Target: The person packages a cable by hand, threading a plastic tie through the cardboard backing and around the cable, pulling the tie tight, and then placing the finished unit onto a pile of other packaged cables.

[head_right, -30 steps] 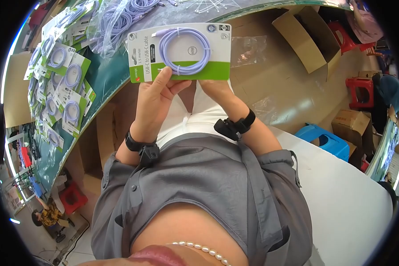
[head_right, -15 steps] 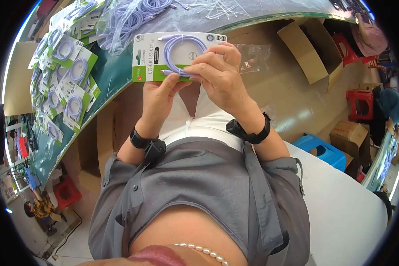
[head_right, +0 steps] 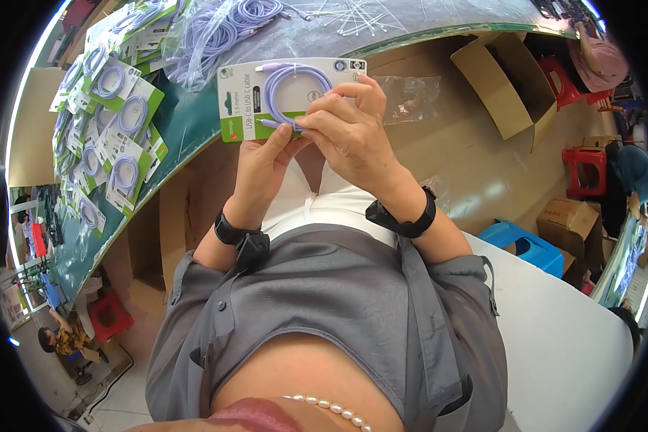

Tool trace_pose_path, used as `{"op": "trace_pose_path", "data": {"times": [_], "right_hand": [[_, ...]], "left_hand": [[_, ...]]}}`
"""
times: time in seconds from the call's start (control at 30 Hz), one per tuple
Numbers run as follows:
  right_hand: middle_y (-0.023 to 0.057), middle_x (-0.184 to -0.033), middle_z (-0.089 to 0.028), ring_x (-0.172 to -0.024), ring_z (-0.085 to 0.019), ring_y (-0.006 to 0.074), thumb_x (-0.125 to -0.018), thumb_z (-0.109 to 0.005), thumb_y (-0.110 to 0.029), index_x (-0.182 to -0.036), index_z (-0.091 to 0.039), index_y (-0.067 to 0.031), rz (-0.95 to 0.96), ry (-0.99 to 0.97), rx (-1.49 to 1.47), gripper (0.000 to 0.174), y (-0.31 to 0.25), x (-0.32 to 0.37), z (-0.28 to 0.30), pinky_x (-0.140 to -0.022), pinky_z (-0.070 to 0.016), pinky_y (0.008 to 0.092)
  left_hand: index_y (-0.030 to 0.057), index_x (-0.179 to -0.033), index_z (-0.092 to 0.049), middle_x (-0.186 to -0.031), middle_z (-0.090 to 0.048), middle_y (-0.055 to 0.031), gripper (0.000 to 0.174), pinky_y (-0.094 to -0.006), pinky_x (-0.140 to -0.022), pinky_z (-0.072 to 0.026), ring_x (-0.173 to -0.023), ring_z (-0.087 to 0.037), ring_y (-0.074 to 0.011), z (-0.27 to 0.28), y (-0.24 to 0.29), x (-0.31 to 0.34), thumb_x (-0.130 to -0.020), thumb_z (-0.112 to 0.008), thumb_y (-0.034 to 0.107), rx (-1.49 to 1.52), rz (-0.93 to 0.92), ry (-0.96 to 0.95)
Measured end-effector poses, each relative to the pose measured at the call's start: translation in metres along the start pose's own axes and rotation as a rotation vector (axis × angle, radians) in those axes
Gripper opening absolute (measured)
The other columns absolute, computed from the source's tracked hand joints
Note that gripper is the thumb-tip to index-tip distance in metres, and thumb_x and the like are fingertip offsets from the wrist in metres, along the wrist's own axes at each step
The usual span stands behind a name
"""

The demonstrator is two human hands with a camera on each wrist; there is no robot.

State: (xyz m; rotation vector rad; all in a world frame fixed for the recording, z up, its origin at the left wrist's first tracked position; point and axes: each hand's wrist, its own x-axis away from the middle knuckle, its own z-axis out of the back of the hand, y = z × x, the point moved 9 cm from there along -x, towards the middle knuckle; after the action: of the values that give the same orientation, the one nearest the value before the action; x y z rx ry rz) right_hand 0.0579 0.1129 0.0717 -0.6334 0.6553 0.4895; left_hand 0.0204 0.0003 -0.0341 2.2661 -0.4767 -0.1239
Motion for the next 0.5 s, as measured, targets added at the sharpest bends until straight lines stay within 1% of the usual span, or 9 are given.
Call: {"op": "trace_pose_path", "data": {"times": [0.07,0.1,0.17,0.2,0.3,0.33,0.4,0.43,0.5], "right_hand": [[0.0007,-0.092,-0.061,-0.091,-0.051,0.0185,-0.071,-0.072,-0.008,-0.091,-0.067,-0.0125,0.010,-0.013,-0.012,0.021,-0.002,-0.001,0.004,-0.095,-0.0349,0.0392],[0.0007,-0.092,-0.061,-0.091,-0.051,0.0185,-0.071,-0.072,-0.008,-0.091,-0.067,-0.0125,0.009,-0.010,-0.013,0.021,0.005,0.002,0.006,-0.095,-0.0349,0.0392],[0.0058,-0.107,-0.061,-0.096,-0.056,0.0179,-0.080,-0.068,-0.010,-0.108,-0.062,-0.0078,-0.434,0.363,-0.558,0.029,0.075,0.027,0.026,-0.090,-0.0429,0.0352],[0.0058,-0.107,-0.061,-0.096,-0.056,0.0179,-0.080,-0.068,-0.010,-0.108,-0.062,-0.0078,-0.434,0.363,-0.558,0.029,0.082,0.034,0.022,-0.090,-0.0429,0.0352],[0.0127,-0.112,-0.058,-0.102,-0.057,0.0211,-0.081,-0.064,-0.002,-0.117,-0.055,-0.0035,-0.499,-0.077,-0.547,0.037,0.099,0.056,-0.033,-0.086,-0.0467,0.0326],[0.0127,-0.112,-0.058,-0.102,-0.057,0.0211,-0.081,-0.064,-0.002,-0.117,-0.055,-0.0035,-0.499,-0.076,-0.542,0.037,0.102,0.060,-0.042,-0.086,-0.0467,0.0326],[0.0138,-0.135,-0.046,-0.121,-0.049,0.0257,-0.087,-0.062,-0.016,-0.135,-0.039,-0.0043,-0.405,-0.212,-0.758,0.054,0.087,0.067,-0.077,-0.097,-0.0434,0.0394],[0.0138,-0.135,-0.046,-0.121,-0.049,0.0257,-0.087,-0.062,-0.016,-0.135,-0.039,-0.0043,-0.410,-0.214,-0.758,0.054,0.091,0.071,-0.082,-0.097,-0.0434,0.0394],[0.0131,-0.134,-0.047,-0.118,-0.051,0.0262,-0.086,-0.064,-0.029,-0.136,-0.038,-0.0065,-0.637,-0.249,-1.096,0.061,0.108,0.080,-0.104,-0.097,-0.0433,0.0414]], "left_hand": [[-0.0004,-0.111,-0.057,-0.106,-0.062,-0.0108,0.022,-0.0363,-0.087,-0.0538,-0.097,-0.062,-0.0207,0.008,-0.007,0.001,-0.090,-0.057,0.006,0.024,0.036,0.024],[-0.0001,-0.112,-0.056,-0.108,-0.062,-0.0107,0.022,-0.0367,-0.088,-0.0535,-0.098,-0.062,-0.0209,0.011,-0.009,0.001,-0.091,-0.056,0.007,0.036,0.053,0.035],[0.0001,-0.113,-0.055,-0.109,-0.061,-0.0107,0.023,-0.0369,-0.088,-0.0534,-0.098,-0.062,-0.0211,0.012,-0.010,0.002,-0.091,-0.055,0.007,0.053,0.072,0.027],[0.0003,-0.114,-0.055,-0.110,-0.061,-0.0107,0.023,-0.0370,-0.088,-0.0532,-0.098,-0.062,-0.0213,0.012,-0.012,0.004,-0.091,-0.055,0.006,0.074,0.093,0.018],[0.0006,-0.115,-0.054,-0.111,-0.060,-0.0107,0.024,-0.0370,-0.089,-0.0531,-0.099,-0.062,-0.0218,0.007,-0.018,0.004,-0.092,-0.053,0.006,0.107,0.126,-0.016],[0.0007,-0.116,-0.053,-0.111,-0.060,-0.0107,0.024,-0.0369,-0.089,-0.0532,-0.100,-0.061,-0.0220,0.005,-0.021,0.004,-0.092,-0.053,0.006,0.123,0.134,-0.028],[0.0007,-0.116,-0.053,-0.112,-0.060,-0.0108,0.024,-0.0368,-0.089,-0.0532,-0.101,-0.061,-0.0222,0.004,-0.028,0.008,-0.092,-0.052,0.006,0.146,0.151,-0.030],[0.0009,-0.116,-0.053,-0.112,-0.060,-0.0110,0.025,-0.0368,-0.089,-0.0532,-0.101,-0.061,-0.0224,0.004,-0.030,0.009,-0.092,-0.052,0.006,0.138,0.160,-0.035],[0.0013,-0.117,-0.053,-0.113,-0.059,-0.0113,0.025,-0.0367,-0.088,-0.0531,-0.103,-0.060,-0.0228,0.005,-0.029,0.011,-0.092,-0.053,0.006,0.117,0.175,-0.048]]}}
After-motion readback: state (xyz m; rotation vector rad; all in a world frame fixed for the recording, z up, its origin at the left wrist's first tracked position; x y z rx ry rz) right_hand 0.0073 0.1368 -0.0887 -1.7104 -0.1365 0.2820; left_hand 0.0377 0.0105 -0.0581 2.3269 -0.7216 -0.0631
